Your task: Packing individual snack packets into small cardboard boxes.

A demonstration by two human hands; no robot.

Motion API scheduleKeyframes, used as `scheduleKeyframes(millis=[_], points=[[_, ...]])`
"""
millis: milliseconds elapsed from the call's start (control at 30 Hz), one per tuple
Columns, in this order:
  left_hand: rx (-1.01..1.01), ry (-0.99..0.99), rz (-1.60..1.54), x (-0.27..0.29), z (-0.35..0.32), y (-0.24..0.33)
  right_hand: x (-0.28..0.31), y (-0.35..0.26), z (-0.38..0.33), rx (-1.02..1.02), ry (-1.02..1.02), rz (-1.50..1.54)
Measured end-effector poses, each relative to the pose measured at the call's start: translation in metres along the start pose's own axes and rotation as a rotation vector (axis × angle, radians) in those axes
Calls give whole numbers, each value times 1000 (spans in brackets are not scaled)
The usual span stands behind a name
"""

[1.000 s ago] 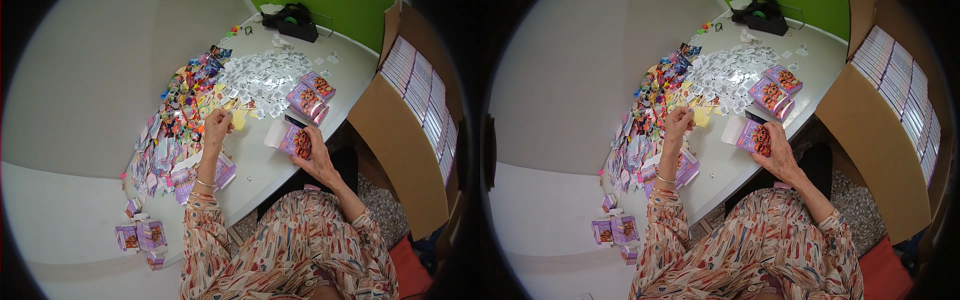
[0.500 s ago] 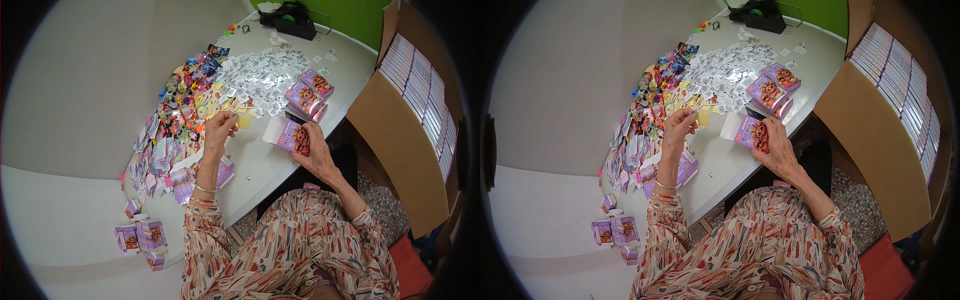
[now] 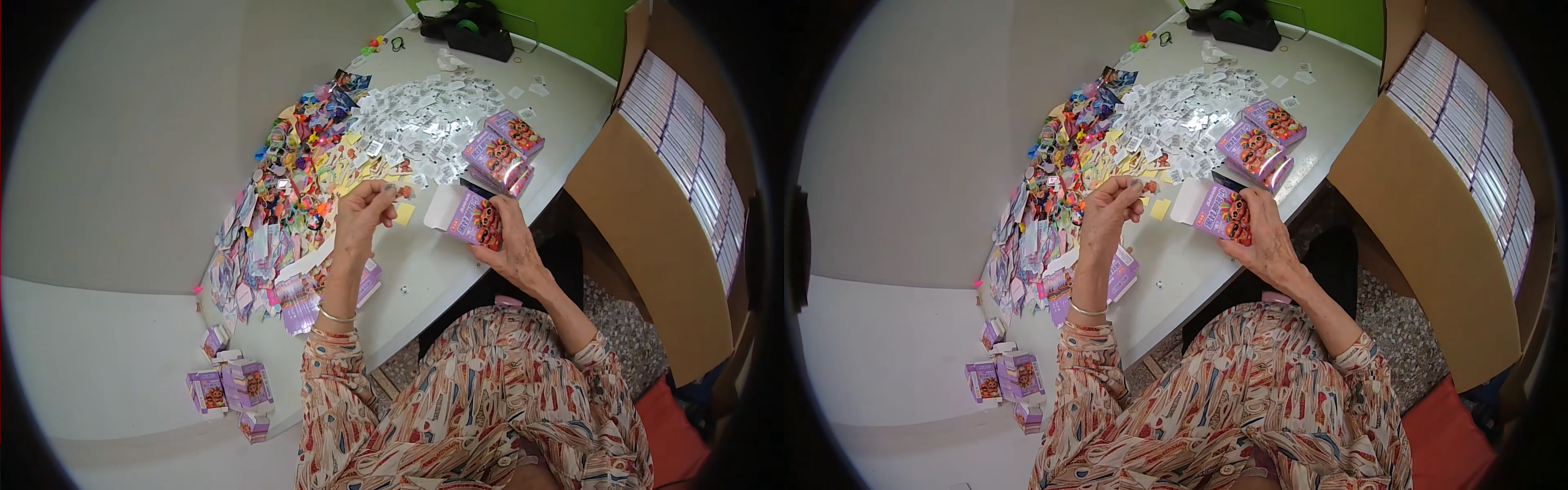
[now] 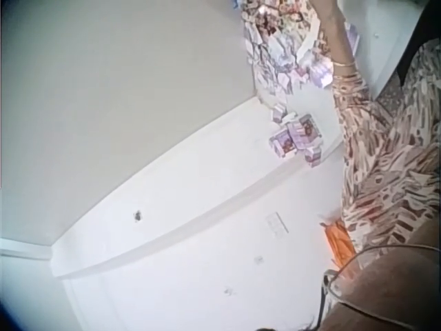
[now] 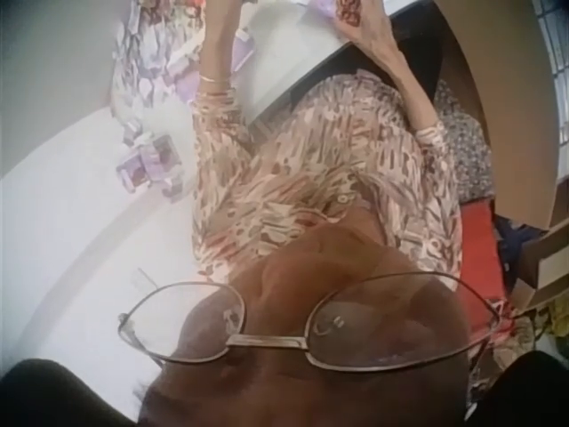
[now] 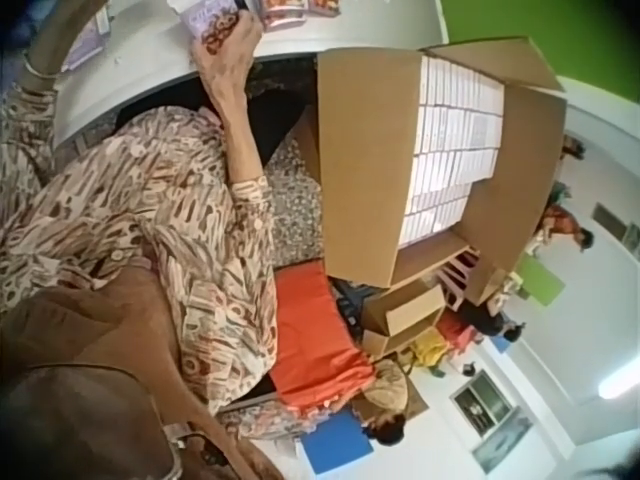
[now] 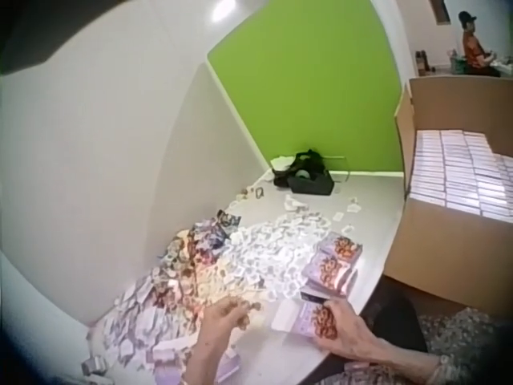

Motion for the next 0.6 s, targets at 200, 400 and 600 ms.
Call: scheduleKeyframes(millis=[200,400,600], points=[[-102,-23,404,-38,-17,7,-9,-6,1,39,18,-85],[-594,-36,928,-63,-31,8,-17,-8,-3,82,21,-122],[-567,-135,829,-67,-31,18,-13,-3,-4,1,13,20]])
Point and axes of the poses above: each hand's wrist, its own z-axis towards the middle knuckle, its own x-axis out of the back of the hand, y = z × x, the point moved 2 cm from there along z, towards the middle knuckle, and after that the axes turned 3 degrees about -y, right-handed, at the moved point
